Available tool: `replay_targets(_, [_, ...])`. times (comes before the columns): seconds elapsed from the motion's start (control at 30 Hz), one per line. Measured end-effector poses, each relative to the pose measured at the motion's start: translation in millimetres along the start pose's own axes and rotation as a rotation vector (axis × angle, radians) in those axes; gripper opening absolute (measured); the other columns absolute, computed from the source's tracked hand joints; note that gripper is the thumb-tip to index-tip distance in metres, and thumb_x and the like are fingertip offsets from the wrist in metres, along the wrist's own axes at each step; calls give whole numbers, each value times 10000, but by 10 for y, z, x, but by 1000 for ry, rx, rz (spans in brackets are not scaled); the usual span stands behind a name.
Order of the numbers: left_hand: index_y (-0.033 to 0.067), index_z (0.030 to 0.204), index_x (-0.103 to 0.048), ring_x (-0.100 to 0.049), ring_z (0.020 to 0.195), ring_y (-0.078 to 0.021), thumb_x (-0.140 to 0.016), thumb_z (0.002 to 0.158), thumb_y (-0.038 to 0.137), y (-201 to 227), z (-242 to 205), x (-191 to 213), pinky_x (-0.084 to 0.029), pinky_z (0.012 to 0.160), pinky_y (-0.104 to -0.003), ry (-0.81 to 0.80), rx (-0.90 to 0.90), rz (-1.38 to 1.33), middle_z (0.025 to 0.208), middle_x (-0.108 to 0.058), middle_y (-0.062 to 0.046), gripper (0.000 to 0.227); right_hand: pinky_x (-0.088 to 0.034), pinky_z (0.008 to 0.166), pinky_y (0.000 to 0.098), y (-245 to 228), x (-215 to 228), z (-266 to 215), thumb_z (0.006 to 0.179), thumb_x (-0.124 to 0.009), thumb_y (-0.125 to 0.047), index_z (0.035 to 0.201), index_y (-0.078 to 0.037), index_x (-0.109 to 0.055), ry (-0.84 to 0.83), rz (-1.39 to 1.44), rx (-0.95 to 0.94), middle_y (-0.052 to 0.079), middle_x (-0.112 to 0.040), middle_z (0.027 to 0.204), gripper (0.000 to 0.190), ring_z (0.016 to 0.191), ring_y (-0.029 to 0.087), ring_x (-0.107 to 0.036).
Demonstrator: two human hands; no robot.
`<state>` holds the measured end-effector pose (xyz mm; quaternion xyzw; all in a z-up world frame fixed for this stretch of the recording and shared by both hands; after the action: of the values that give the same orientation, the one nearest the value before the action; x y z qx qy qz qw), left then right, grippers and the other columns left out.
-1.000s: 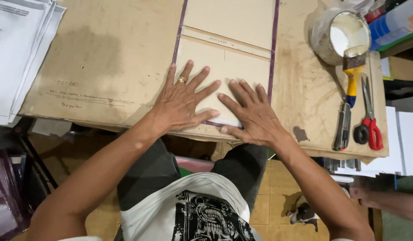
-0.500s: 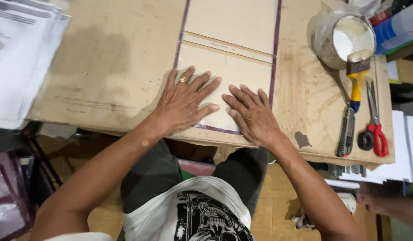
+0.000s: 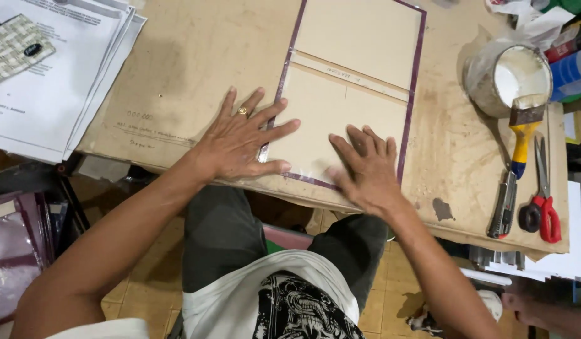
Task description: The person applies glue to the edges of a maroon book cover using a brush, then presses the cover flat with both hands to smooth the surface. The person repeats the gluing and pressing steps on the same cover before placing it aside.
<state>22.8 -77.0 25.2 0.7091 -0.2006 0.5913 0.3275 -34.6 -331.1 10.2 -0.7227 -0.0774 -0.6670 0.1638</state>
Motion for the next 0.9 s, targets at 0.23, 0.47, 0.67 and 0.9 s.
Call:
replay_targets(0.23, [389,1578,-367,-182,1541,-452,-313,845,883,-4,-25,21,-74,1177,-742,0,8,-31,1687,-280,-52,885,-73,1093,802,-306,-22,105,945,-345,-787,1610,-364,-348,-43,23,-28,198,-252,1645,788,1524,496,-145])
replay_targets(0.47, [332,1622,-285,-241,1521,-442,-398,833,879,-177,17,4,-140,1175,-702,23,-98,-13,1668,-330,-61,966,-67,1069,861,-533,195,186,843,-443,-835,1624,-331,-315,-119,77,-171,200,-207,1660,938,1518,524,-114])
replay_targets(0.67, [319,1593,-371,-285,1508,-429,-326,973,726,-145,-5,-28,-165,1169,-685,76,-73,-12,1647,-384,-48,743,-70,1111,810,-472,64,200,987,-270,-730,1597,-421,-340,-135,44,-198,149,-213,1661,688,1530,488,-126])
replay_targets(0.9, [103,1549,-443,-323,1478,-476,-545,633,1004,445,341,-276,-161,1169,-733,261,-33,31,1521,-463,-224,1289,-210,1020,837,-415,-13,174,1060,-490,-374,1563,-208,-469,302,142,-172,180,-479,1459,530,1418,443,-385])
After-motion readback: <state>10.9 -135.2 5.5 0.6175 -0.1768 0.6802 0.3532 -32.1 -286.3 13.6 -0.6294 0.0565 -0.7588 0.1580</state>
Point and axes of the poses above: each hand's wrist, its own z-axis towards the middle knuckle, its own x-axis out of the back of the hand, y = z × x, the point moved 4 cm from there along z, towards the middle knuckle
